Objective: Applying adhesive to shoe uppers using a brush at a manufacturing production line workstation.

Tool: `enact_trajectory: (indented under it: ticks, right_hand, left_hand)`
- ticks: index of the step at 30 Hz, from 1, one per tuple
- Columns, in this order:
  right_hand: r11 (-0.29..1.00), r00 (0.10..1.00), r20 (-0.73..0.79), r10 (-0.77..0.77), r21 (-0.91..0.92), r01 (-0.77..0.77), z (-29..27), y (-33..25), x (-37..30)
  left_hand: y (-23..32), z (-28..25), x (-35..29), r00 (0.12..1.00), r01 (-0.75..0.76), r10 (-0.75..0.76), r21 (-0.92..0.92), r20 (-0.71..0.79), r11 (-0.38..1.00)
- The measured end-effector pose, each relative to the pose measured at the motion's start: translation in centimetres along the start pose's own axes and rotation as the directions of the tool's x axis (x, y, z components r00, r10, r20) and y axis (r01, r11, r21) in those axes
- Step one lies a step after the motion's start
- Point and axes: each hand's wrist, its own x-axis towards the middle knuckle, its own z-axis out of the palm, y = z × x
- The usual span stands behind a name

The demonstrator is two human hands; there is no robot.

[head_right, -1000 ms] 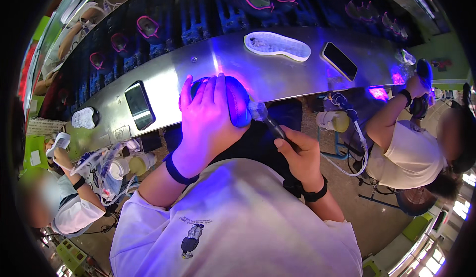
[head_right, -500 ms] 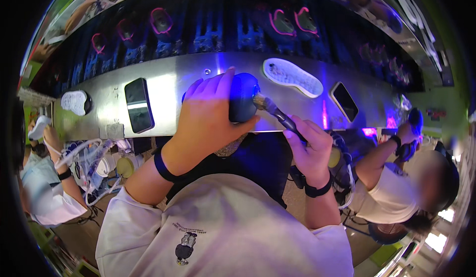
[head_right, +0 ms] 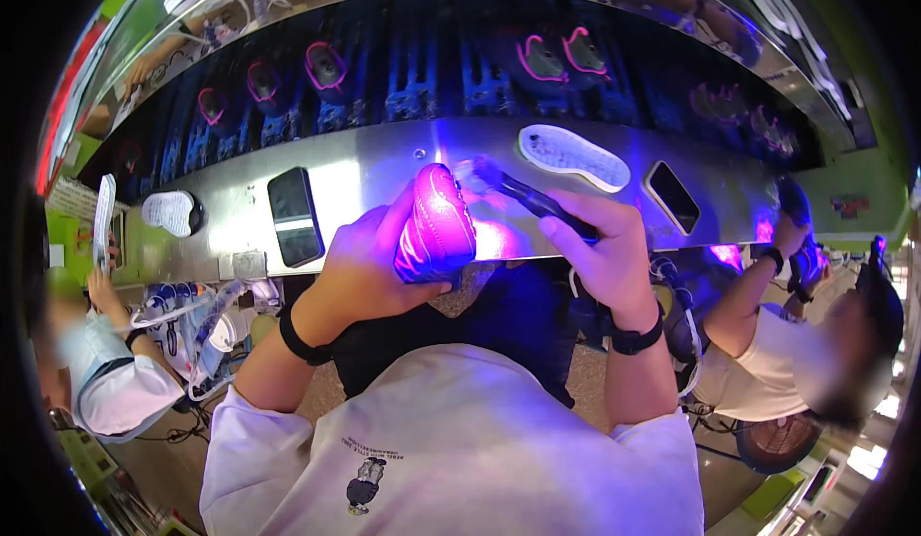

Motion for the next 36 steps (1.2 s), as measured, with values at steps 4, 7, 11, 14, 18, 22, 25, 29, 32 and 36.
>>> enact_trajectory:
  ticks: [4,7,11,14,18,22,25,29,32,36]
  right_hand:
    - [0.968,0.978,0.056,-0.200,-0.142,0.206,-1.6,-1.4,-0.6]
    - [0.966,0.975,0.066,-0.211,-0.137,0.218,-2.2,-1.3,-1.7]
    - [0.993,0.998,0.062,-0.032,0.115,0.025,-2.1,0.8,-3.0]
    - [0.979,0.997,0.069,0.026,0.198,-0.040,-2.0,1.3,-3.4]
    - [0.957,0.986,0.141,0.093,0.261,-0.128,-3.1,1.8,-3.3]
    - [0.966,0.977,0.200,0.080,0.225,-0.126,-4.1,2.9,-3.2]
    - [0.957,0.960,0.246,0.131,0.220,-0.187,-4.2,3.1,-3.3]
    - [0.983,0.976,0.176,0.125,0.111,-0.146,-2.4,5.3,-4.5]
    - [0.976,0.980,0.074,0.187,0.095,-0.193,-1.1,6.0,-4.9]
    - [0.923,0.909,0.193,0.369,0.040,-0.383,-1.4,5.3,-6.4]
  left_hand:
    - [0.5,0.0,-0.5,0.991,-0.130,0.131,-0.074,0.007,0.989]
    - [0.9,-0.3,-0.8,0.983,-0.177,0.180,-0.089,0.034,0.980]
    - [2.6,-1.0,-0.5,0.977,-0.094,0.123,-0.166,0.174,0.982]
    - [4.0,-1.1,0.0,0.960,0.053,0.050,-0.355,0.277,0.933]
    - [4.8,0.1,1.1,0.967,0.064,0.078,-0.525,0.244,0.849]
    - [5.4,0.5,2.4,0.951,0.164,0.051,-0.635,0.305,0.755]
    - [5.0,1.4,2.3,0.942,0.289,-0.046,-0.737,0.331,0.611]
    - [3.6,2.5,2.4,0.871,0.489,-0.114,-0.819,0.478,0.300]
    - [2.8,3.5,1.8,0.855,0.516,-0.144,-0.840,0.498,0.164]
    - [2.1,3.6,1.5,0.842,0.524,-0.182,-0.849,0.507,0.059]
